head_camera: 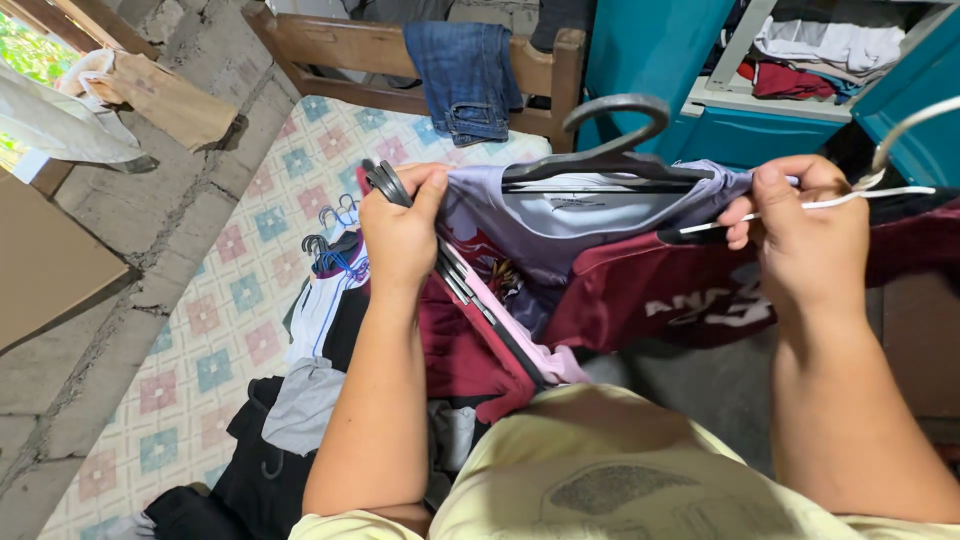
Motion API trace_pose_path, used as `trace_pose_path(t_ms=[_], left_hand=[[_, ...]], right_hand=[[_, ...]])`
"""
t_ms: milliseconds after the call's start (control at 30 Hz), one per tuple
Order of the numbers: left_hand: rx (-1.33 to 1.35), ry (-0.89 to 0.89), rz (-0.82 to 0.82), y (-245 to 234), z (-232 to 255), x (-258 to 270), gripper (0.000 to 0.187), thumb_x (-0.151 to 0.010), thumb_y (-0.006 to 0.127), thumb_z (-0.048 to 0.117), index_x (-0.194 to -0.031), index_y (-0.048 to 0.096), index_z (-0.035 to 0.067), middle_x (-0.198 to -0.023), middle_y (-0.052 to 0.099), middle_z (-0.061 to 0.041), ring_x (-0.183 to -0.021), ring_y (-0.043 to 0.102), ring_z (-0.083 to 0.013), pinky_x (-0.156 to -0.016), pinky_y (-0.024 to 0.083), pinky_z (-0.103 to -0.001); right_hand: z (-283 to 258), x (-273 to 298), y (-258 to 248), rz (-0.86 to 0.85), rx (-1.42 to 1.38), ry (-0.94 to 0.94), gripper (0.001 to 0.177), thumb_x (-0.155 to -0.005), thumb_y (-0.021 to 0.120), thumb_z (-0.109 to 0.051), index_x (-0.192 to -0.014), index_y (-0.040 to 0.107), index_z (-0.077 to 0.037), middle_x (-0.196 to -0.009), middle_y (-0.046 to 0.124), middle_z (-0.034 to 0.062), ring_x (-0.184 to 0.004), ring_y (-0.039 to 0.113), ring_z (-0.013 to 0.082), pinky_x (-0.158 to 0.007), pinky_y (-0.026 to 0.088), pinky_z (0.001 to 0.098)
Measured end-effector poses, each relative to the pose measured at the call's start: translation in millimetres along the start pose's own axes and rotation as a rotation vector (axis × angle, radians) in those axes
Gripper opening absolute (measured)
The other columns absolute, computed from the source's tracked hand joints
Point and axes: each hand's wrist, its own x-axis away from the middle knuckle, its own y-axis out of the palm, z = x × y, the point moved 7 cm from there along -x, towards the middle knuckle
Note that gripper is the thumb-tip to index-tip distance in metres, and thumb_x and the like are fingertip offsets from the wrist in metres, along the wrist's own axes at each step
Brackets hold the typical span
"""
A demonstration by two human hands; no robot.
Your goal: The person picks up shirts from a pile on a bed, places them on hangers, and hangs them in a wardrobe. The person handles multiple shirts and hangers, moving between the bed and the wardrobe.
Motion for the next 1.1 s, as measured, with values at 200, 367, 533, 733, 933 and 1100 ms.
trace_pose_path(t_ms=[200, 367, 533, 733, 933, 1100], left_hand=[[-0.140, -0.151, 0.152, -24, -7, -4, 0.018, -0.095, 0.074, 0.016, -0.106, 0.080, 0.003, -0.103, 0.080, -0.010, -0.093, 0.073, -0.0173, -0.088, 0.054, -0.030], [-0.117, 0.025, 0.024, 9, 40, 14, 0.028, -0.094, 0.074, 0.016, -0.119, 0.076, 0.004, -0.113, 0.077, -0.012, -0.105, 0.073, -0.0211, -0.098, 0.053, -0.034], [-0.055, 0.007, 0.045, 35, 55, 28, 0.029, -0.098, 0.071, 0.023, -0.120, 0.074, 0.004, -0.115, 0.077, -0.011, -0.101, 0.074, -0.0214, -0.092, 0.057, -0.033], [-0.077, 0.030, 0.067, 81, 57, 24, 0.034, -0.103, 0.064, 0.032, -0.122, 0.074, 0.006, -0.121, 0.076, -0.013, -0.117, 0.071, -0.0281, -0.107, 0.052, -0.039], [-0.248, 0.307, 0.088, 139, 74, 2, 0.043, -0.104, 0.061, 0.035, -0.131, 0.067, 0.001, -0.139, 0.067, -0.019, -0.141, 0.052, -0.0348, -0.124, 0.025, -0.054], [0.037, 0.001, 0.064, 163, 55, -28, 0.037, -0.102, 0.059, 0.041, -0.094, 0.072, 0.007, -0.089, 0.076, -0.008, -0.087, 0.075, -0.0226, -0.082, 0.057, -0.035]], right_hand=[[6, -10, -29, 0.102, -0.140, -0.054, 0.015, -0.119, 0.063, -0.009, -0.113, 0.053, 0.000, -0.089, 0.065, 0.0129, -0.072, 0.066, 0.0190, -0.066, 0.055, 0.0302], [20, -4, -18, 0.077, -0.058, -0.042, 0.019, -0.118, 0.065, -0.011, -0.110, 0.052, 0.000, -0.090, 0.065, 0.0127, -0.074, 0.068, 0.0187, -0.066, 0.057, 0.0306], [25, -3, -5, 0.194, -0.035, -0.131, 0.022, -0.121, 0.062, -0.015, -0.112, 0.048, -0.001, -0.091, 0.068, 0.0156, -0.073, 0.069, 0.0195, -0.064, 0.056, 0.0295], [31, -20, 1, 0.307, -0.065, -0.158, 0.022, -0.120, 0.062, -0.018, -0.113, 0.047, -0.003, -0.090, 0.070, 0.0168, -0.069, 0.067, 0.0175, -0.063, 0.055, 0.0291], [41, -7, 38, 0.185, -0.038, 0.058, 0.020, -0.113, 0.062, -0.021, -0.109, 0.051, -0.005, -0.086, 0.071, 0.0153, -0.063, 0.064, 0.0133, -0.062, 0.055, 0.0257], [39, 8, 32, 0.020, -0.050, 0.260, 0.021, -0.108, 0.062, -0.020, -0.115, 0.054, -0.002, -0.083, 0.069, 0.0130, -0.061, 0.062, 0.0139, -0.057, 0.052, 0.0267]])
